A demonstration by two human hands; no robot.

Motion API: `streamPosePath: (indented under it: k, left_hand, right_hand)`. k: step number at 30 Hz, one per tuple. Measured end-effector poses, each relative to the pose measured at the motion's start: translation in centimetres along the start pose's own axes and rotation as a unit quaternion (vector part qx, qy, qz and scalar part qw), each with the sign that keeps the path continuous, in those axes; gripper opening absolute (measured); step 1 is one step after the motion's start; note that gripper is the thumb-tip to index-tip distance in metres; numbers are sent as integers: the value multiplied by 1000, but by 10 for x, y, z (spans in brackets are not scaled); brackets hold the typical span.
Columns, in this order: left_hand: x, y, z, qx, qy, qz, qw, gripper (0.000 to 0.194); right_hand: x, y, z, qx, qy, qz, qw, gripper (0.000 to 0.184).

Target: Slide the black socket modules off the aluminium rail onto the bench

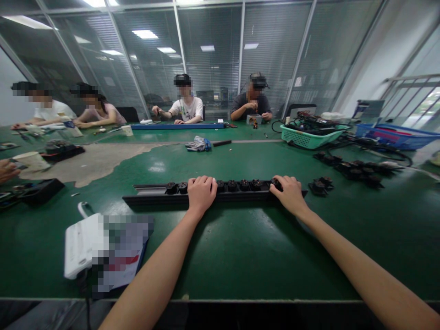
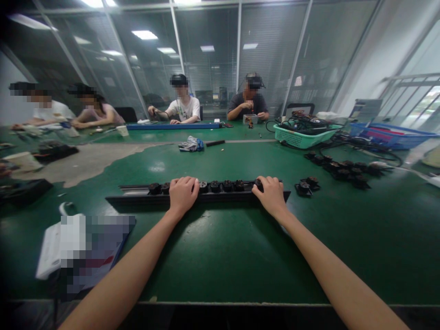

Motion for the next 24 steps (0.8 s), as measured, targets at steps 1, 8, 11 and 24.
streamPosePath:
  k: [1, 8, 11, 24]
  left_hand:
    - [0, 0, 0, 1, 0, 1, 1000, 38]
    - [-1, 2, 0, -3, 0, 1, 1000, 37]
    - [0, 1, 0, 0, 2, 8, 1000, 36]
    - [0, -1, 1, -7, -2, -4, 1000, 38]
  right_hand:
    - [0, 0, 0, -1, 1, 0, 1000, 39]
    - [3, 1, 1, 5, -4, -5, 1000, 38]
    - [3, 0, 1, 9, -4, -12, 1000, 37]
    - [2, -2, 1, -6, 6, -5, 1000, 39]
Point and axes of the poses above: each hand's wrist, its own z-axis towards the middle knuckle, its own y-axis out of the palm, x = y × z, the point moved 3 cm from there along z, towards the middle knuckle, and after that the axes turned 14 degrees about z, right-handed, at the moved point
